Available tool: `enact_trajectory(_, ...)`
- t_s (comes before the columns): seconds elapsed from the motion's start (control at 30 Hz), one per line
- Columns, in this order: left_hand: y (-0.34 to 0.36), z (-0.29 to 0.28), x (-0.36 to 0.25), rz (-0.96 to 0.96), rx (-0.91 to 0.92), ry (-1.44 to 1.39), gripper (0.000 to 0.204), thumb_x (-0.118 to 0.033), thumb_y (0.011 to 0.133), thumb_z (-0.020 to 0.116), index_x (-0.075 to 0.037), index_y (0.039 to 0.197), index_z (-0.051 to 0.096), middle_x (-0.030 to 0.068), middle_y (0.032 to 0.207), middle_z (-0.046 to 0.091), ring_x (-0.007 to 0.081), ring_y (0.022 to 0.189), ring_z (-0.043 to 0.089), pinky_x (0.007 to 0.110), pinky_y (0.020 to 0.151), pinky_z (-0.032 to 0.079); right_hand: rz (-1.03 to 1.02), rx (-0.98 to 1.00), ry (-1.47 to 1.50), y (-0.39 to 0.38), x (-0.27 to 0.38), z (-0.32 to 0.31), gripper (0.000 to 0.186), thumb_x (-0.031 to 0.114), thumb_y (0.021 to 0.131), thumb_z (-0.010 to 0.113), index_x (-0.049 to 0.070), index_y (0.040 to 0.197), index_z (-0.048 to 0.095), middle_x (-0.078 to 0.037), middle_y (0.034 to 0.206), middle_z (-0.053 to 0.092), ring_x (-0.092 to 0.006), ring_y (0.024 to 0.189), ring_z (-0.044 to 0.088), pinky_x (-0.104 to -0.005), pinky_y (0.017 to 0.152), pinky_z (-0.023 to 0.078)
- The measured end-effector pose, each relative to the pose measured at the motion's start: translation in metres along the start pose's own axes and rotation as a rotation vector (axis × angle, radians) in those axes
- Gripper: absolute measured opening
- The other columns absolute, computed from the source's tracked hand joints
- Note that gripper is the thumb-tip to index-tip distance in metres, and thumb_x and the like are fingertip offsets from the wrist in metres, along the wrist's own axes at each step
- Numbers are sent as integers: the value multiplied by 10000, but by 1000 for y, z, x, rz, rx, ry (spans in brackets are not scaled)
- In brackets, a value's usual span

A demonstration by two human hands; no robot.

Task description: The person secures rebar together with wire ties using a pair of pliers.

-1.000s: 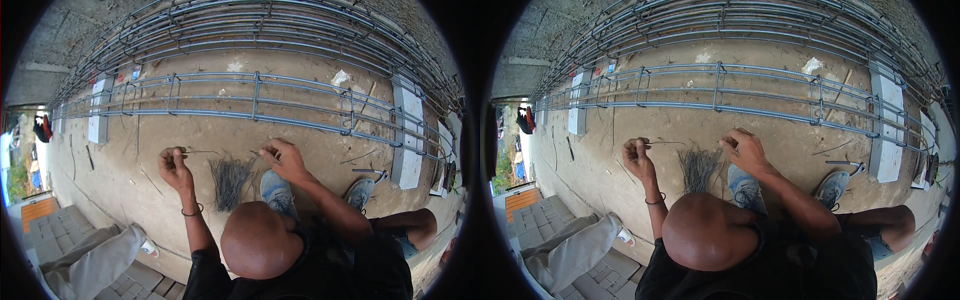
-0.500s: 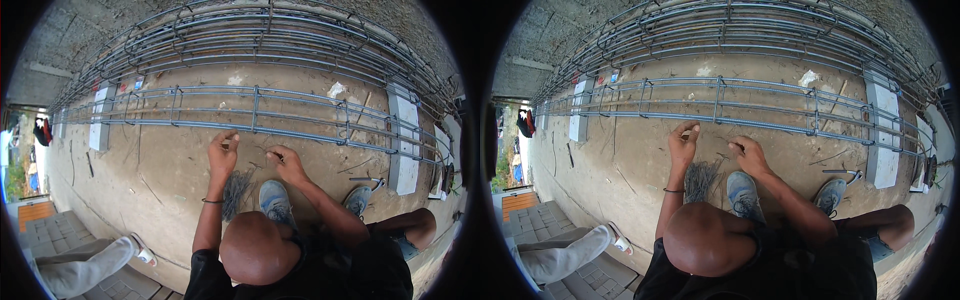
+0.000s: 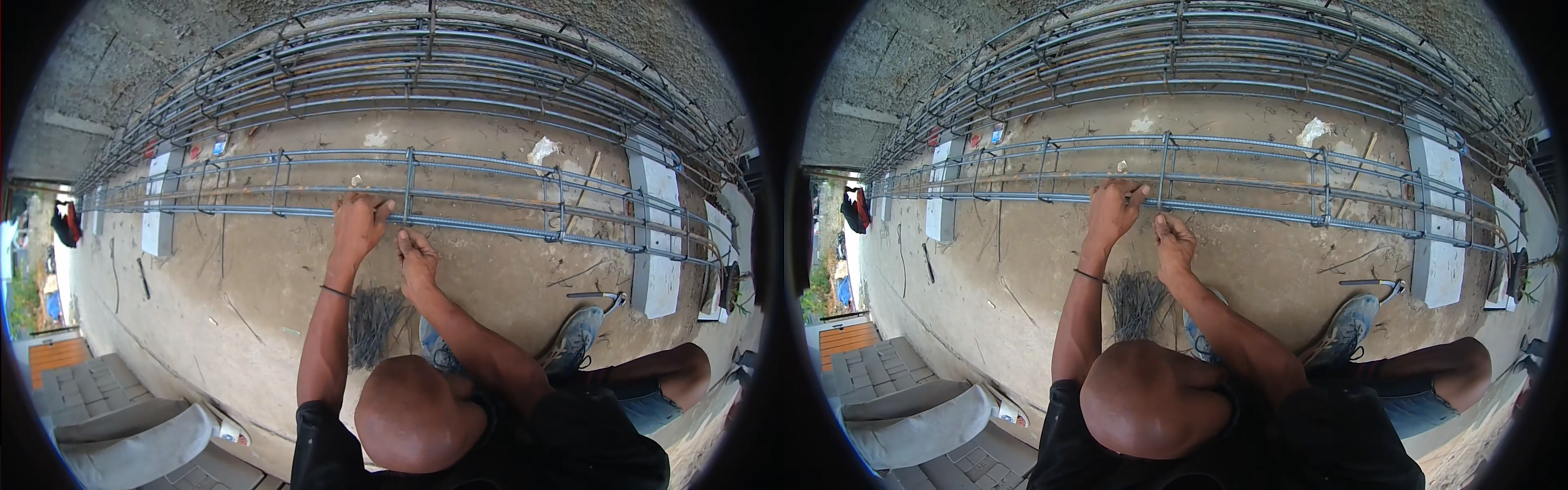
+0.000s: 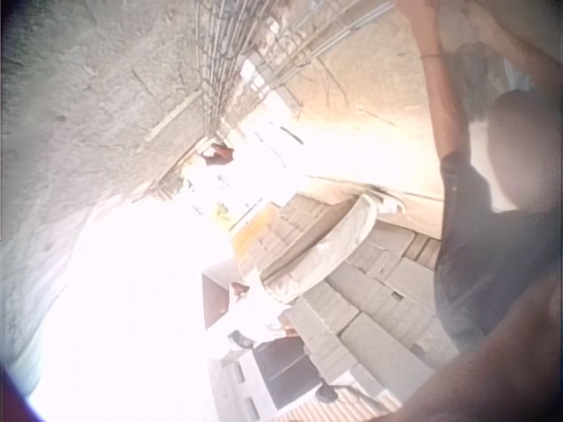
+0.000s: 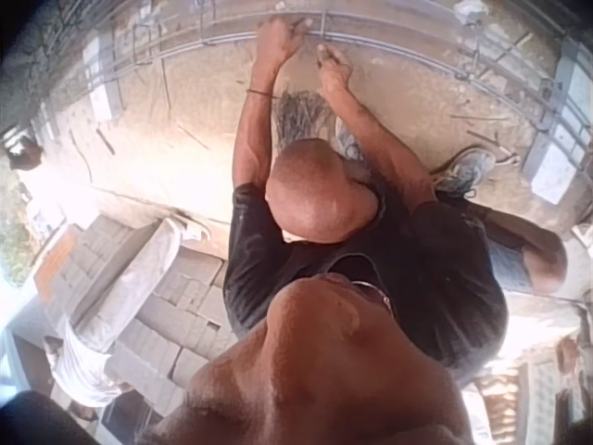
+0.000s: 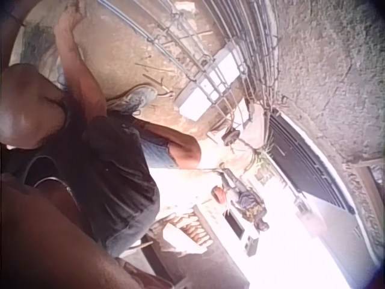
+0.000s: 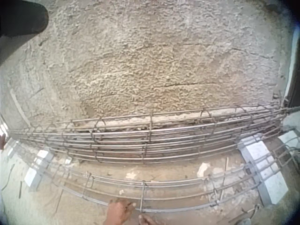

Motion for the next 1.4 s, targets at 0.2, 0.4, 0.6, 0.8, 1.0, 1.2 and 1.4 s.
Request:
enact_trajectory(0.2, 10, 46, 28, -206, 313, -549, 124, -128, 805, 652, -30, 856, 709, 118, 707, 674, 231, 651, 647, 318, 629, 481, 44, -32, 169, -7, -8, 10, 181, 127, 888, 635, 35, 1043, 652, -8, 792, 621, -74, 637, 524, -220, 555, 423)
enact_trajectory(0.4, 19, 13, 33, -439, -239, -784, 147, -78, 856, 611, 44, 785, 651, 65, 638, 635, 98, 577, 573, 253, 510, 449, 2, 133, -256, -10, 6, -11, 209, 151, 914, 603, 12, 1064, 643, -32, 833, 644, -88, 664, 553, -231, 615, 466)
enact_trajectory(0.6, 47, 3, -4, -419, -124, -1162, 114, -75, 904, 572, 29, 867, 599, 93, 705, 641, 157, 628, 636, 254, 571, 538, 197, 29, 22, -8, 16, 16, 174, 169, 922, 587, 44, 1030, 641, -57, 879, 665, -122, 727, 620, -254, 677, 513)
enact_trajectory(0.8, 23, -19, -14, -420, -133, -1118, 87, -37, 890, 578, 39, 859, 605, 114, 710, 650, 166, 643, 642, 264, 590, 541, 308, 30, 44, -24, 27, 28, 156, 149, 931, 562, 41, 1029, 616, -76, 936, 659, -168, 793, 646, -293, 701, 532)
enact_trajectory(1.0, -61, -32, -32, -368, -393, -1233, 63, 6, 861, 597, 57, 842, 630, 122, 745, 662, 153, 692, 635, 268, 639, 522, 339, 81, -174, -26, 76, 45, 164, 51, 895, 470, 17, 896, 630, -84, 794, 657, -177, 736, 671, -294, 621, 536)
enact_trajectory(1.2, -70, -33, -51, -244, -423, -858, 60, 0, 828, 633, 27, 856, 679, 107, 755, 687, 122, 705, 631, 247, 650, 503, -343, 3, -1085, -27, 96, 43, 154, 98, 849, 550, -42, 786, 567, -202, 718, 652, -330, 730, 666, -392, 621, 491)
enact_trajectory(1.4, -78, -27, -46, -291, -362, -887, 78, 12, 850, 625, 54, 899, 668, 120, 853, 688, 134, 806, 620, 265, 765, 494, -428, -24, -1099, -35, 111, 52, 129, 113, 796, 607, -13, 802, 583, -232, 700, 627, -410, 748, 634, -448, 655, 481)
Point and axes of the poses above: each hand's wrist, its own y-axis towards the middle knuckle, its own z-axis out of the palm, x = y × z, the point moved 6 cm from there along y, towards the middle knuckle
